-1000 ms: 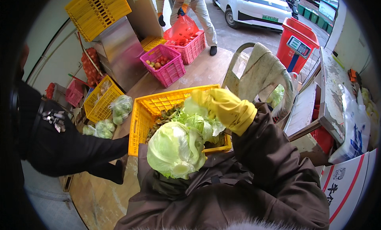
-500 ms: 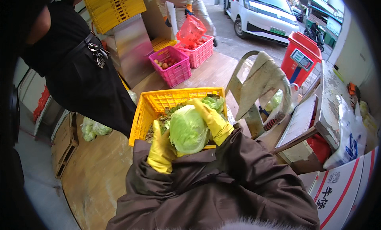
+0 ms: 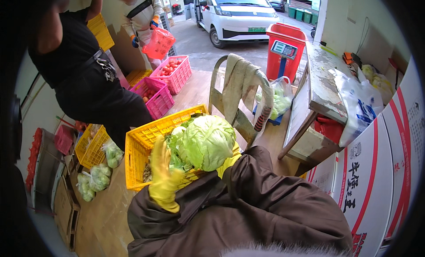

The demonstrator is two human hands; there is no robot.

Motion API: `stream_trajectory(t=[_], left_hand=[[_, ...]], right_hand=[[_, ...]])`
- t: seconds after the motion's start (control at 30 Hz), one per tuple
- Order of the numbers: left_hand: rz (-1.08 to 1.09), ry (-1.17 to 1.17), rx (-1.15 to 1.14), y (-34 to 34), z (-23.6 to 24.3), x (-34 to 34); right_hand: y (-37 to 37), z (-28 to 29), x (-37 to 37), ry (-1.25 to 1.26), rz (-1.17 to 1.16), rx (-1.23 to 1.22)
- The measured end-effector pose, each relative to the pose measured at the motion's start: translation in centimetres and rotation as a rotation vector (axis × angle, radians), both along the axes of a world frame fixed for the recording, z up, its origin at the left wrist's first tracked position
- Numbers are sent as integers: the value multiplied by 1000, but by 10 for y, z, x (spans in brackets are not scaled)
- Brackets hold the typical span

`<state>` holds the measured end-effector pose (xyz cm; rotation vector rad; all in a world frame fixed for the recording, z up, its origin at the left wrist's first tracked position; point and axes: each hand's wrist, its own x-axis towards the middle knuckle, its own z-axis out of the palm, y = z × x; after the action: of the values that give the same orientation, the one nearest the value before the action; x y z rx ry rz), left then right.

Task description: The person removes outer leaves from cabbages in a yellow crate, using a knife to cut the core and placing trimmed cabbages on a nearby table. The person handles each cabbage individually, peeling away leaves and trimming the base before moving to the next one.

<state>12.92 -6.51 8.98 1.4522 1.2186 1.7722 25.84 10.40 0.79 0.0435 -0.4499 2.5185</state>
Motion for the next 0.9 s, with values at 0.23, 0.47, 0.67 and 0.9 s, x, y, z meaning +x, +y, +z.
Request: stream_trajectory(t=[0.23,0.47,0.67,0.9], left_hand=[[84,634,88,26,32,20],[38,82,43,28,26,10],[148,-11,-250,45,34,2],[232,-148,-362,50,31,-3]], right_hand=[[-16,-11,21,-325,-487,677],[-25,-12,8,-919,-904,1230],[-35,-22,-25,-1279,-1134,1378],[-19,-37,10,-178,-220,100]])
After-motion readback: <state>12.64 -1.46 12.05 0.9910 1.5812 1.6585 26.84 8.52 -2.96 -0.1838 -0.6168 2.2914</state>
